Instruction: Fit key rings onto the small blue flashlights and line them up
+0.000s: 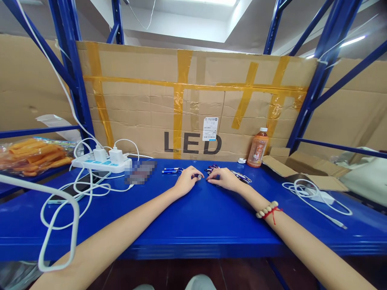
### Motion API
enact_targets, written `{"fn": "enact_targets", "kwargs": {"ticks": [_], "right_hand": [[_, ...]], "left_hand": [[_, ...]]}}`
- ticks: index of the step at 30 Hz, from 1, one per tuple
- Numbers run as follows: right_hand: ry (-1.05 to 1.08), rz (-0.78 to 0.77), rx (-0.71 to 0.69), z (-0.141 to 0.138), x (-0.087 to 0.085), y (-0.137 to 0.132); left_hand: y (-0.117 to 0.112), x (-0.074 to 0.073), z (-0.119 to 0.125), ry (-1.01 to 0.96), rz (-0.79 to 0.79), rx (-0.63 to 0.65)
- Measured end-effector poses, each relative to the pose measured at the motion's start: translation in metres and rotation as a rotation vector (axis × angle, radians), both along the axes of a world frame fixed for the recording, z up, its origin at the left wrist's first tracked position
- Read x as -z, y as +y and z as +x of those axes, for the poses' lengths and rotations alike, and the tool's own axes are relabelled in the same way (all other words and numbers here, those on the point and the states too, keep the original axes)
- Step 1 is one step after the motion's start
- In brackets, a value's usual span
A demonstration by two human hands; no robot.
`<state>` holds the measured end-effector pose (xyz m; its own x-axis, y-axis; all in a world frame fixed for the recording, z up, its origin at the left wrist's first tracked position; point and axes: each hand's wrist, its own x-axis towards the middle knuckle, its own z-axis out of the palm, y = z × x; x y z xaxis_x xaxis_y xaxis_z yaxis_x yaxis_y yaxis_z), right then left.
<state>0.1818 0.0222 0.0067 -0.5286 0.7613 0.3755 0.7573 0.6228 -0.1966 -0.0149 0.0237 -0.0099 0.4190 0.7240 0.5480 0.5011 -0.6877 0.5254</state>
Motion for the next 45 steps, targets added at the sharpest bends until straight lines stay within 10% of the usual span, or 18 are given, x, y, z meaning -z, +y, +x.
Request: {"fn": "enact_targets", "kwargs": {"ticks": [9,19,39,45], "right_hand": [[-0.084,0.009,0.308,0.011,0.003,0.008],[-0.138,-0.023,0.295,0.007,0.008,0.007],[0.04,0.14,0.794,0.03,-0.029,-0.01],[-0.009,-0.082,0.764,0.025,-0.04,-0.021]], "left_hand": [[0.001,0.002,-0.001,0.042,-0.016,-0.032],[-0.003,-0.001,0.0,0.103,-0.017,-0.072],[-0.014,-0.006,0.005,0.305,0.079,-0.233],[-0.016,-0.008,0.006,0.335,0.06,-0.227]]}}
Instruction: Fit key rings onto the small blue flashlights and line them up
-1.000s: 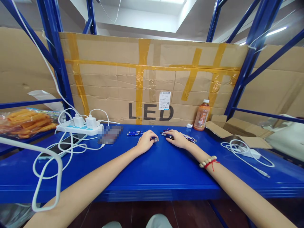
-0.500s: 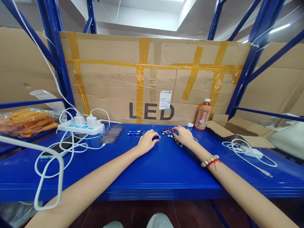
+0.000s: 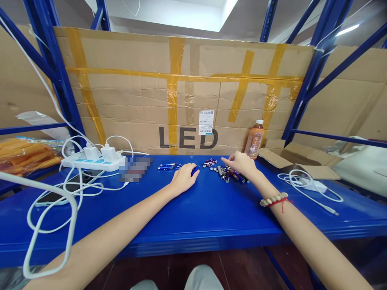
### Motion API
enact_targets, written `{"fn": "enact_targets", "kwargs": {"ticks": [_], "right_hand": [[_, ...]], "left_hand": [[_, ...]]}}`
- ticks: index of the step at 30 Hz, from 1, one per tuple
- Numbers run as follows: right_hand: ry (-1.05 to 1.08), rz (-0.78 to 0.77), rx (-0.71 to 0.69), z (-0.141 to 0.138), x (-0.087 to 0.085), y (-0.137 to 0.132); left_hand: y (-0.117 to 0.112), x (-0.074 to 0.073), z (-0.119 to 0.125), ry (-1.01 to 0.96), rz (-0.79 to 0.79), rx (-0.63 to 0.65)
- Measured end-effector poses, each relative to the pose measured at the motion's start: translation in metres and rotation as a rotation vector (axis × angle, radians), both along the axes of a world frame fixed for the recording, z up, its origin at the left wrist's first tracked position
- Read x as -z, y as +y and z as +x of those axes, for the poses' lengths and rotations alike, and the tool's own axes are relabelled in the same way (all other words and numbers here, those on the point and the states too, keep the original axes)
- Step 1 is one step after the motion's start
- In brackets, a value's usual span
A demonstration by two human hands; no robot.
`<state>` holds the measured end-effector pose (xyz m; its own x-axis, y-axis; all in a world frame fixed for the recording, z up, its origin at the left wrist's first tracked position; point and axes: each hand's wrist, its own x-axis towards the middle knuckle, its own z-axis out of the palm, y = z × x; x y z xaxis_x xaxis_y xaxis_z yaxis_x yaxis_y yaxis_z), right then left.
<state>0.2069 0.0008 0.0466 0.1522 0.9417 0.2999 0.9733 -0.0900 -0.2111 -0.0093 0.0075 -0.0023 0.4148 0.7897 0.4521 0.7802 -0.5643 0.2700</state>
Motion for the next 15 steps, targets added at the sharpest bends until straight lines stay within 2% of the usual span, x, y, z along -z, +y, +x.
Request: {"fn": "enact_targets", "kwargs": {"ticks": [3,5,10,15], "right_hand": [[0.066,-0.234,-0.098,-0.002,0.004,0.001],[0.097,-0.301,-0.146,-0.001,0.009,0.005],[0.078,-0.236,-0.25,-0.003,0.019,0.014],[-0.076,-0.127,-0.192,-0.004,0.018,0.012]], "left_hand": [[-0.001,0.0,0.0,0.01,0.008,-0.002],[-0.001,0.001,0.001,0.012,0.018,-0.004],[0.0,0.001,0.002,0.014,0.029,0.007],[0.001,0.001,0.002,0.015,0.031,0.007]]}}
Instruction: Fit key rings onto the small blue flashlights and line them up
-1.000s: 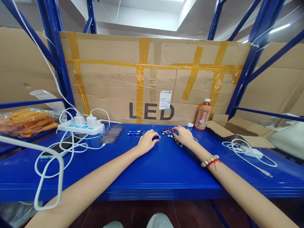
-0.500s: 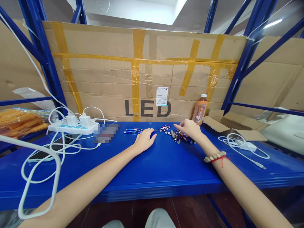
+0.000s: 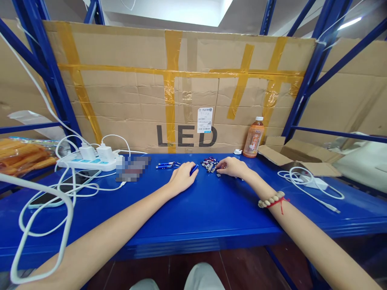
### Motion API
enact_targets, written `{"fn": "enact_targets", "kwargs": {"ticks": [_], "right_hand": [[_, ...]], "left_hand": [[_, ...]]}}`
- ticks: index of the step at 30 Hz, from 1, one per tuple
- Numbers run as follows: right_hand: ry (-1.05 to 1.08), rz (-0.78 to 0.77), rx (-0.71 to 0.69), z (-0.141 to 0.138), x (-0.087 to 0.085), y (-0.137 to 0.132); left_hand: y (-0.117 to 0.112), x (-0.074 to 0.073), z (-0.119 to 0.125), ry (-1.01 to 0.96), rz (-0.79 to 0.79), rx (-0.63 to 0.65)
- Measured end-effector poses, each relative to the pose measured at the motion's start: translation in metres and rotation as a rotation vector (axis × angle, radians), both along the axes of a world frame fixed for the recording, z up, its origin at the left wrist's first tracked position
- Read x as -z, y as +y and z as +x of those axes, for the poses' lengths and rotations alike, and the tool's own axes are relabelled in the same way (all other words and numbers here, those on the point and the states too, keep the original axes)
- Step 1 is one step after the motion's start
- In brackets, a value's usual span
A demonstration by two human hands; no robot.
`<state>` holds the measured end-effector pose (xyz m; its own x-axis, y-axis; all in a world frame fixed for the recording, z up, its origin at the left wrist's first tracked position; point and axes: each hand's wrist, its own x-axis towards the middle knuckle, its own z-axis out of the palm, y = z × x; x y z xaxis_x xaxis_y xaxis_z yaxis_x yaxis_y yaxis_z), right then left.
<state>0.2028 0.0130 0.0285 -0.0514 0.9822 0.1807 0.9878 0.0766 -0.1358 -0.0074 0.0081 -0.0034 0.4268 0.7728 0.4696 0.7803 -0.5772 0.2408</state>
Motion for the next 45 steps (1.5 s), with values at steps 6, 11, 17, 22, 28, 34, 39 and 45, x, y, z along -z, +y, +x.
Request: {"fn": "enact_targets", "kwargs": {"ticks": [6,11,17,22,28,34,39,45], "right_hand": [[-0.046,0.066,0.04,0.008,0.0,0.001],[-0.072,0.151,-0.05,0.011,0.008,0.01],[-0.166,0.145,-0.177,0.01,0.018,0.017],[-0.14,0.152,-0.175,0.009,0.014,0.016],[-0.104,0.138,-0.168,0.006,0.013,0.014],[-0.129,0.147,-0.137,0.002,0.015,0.014],[-0.111,0.126,-0.101,-0.002,0.012,0.01],[-0.072,0.08,-0.098,0.0,0.011,0.01]], "left_hand": [[-0.001,-0.001,0.0,-0.011,-0.007,-0.002],[-0.001,-0.001,0.0,-0.019,-0.004,0.002],[-0.001,-0.001,0.0,-0.017,0.01,0.008],[-0.002,-0.001,-0.002,-0.003,0.016,0.072],[-0.001,-0.001,-0.004,-0.004,0.015,0.144],[-0.002,-0.001,-0.004,-0.054,0.002,0.149],[-0.001,-0.001,-0.004,-0.064,-0.01,0.148],[0.0,-0.001,-0.004,-0.054,-0.002,0.142]]}}
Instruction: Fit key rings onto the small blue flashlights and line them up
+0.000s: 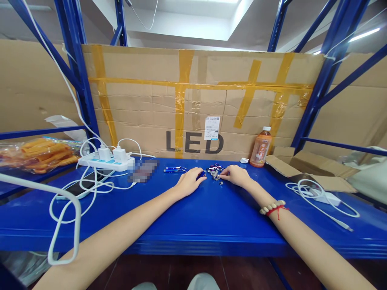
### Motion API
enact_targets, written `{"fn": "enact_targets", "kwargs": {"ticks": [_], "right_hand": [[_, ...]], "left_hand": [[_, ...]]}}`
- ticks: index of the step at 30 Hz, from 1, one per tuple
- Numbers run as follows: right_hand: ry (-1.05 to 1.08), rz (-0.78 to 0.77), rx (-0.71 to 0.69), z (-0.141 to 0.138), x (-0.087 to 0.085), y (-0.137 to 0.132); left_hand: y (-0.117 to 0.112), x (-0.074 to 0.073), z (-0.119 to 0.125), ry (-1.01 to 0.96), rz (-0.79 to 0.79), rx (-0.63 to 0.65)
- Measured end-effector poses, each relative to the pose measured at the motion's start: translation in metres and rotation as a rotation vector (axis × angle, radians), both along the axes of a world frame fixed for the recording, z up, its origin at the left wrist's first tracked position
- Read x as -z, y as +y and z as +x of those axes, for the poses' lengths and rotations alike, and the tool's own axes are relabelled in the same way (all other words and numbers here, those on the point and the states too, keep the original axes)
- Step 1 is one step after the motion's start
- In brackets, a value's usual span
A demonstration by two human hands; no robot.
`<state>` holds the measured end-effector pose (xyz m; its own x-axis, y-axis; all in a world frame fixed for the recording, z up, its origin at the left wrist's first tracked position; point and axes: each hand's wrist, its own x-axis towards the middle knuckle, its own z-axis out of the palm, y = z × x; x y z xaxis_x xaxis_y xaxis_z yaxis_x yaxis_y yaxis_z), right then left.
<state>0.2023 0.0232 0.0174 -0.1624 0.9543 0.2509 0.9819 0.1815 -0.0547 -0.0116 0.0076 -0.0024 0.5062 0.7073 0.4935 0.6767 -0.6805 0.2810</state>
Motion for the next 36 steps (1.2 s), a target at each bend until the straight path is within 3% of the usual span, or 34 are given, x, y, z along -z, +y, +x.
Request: {"fn": "enact_targets", "kwargs": {"ticks": [11,14,17,19,21,24,36], "right_hand": [[0.095,0.036,0.029,-0.001,0.0,-0.002],[0.206,0.117,0.008,-0.003,0.0,-0.002],[0.552,0.134,-0.15,-0.011,0.002,-0.002],[0.796,0.055,-0.31,-0.019,0.004,-0.003],[0.905,-0.027,-0.43,-0.027,0.006,-0.004],[0.901,-0.073,-0.495,-0.034,0.007,-0.006],[0.708,0.07,-0.514,-0.035,0.002,-0.015]], "left_hand": [[-0.001,0.0,-0.001,0.038,0.022,-0.008],[-0.001,-0.001,-0.001,0.045,0.018,-0.009],[0.0,0.0,-0.001,0.041,0.021,-0.003],[0.001,0.0,-0.001,0.039,0.026,0.003],[0.002,0.001,-0.001,0.045,0.031,0.005],[0.002,0.001,0.0,0.07,0.038,-0.003],[0.0,0.0,0.0,0.069,0.009,-0.006]]}}
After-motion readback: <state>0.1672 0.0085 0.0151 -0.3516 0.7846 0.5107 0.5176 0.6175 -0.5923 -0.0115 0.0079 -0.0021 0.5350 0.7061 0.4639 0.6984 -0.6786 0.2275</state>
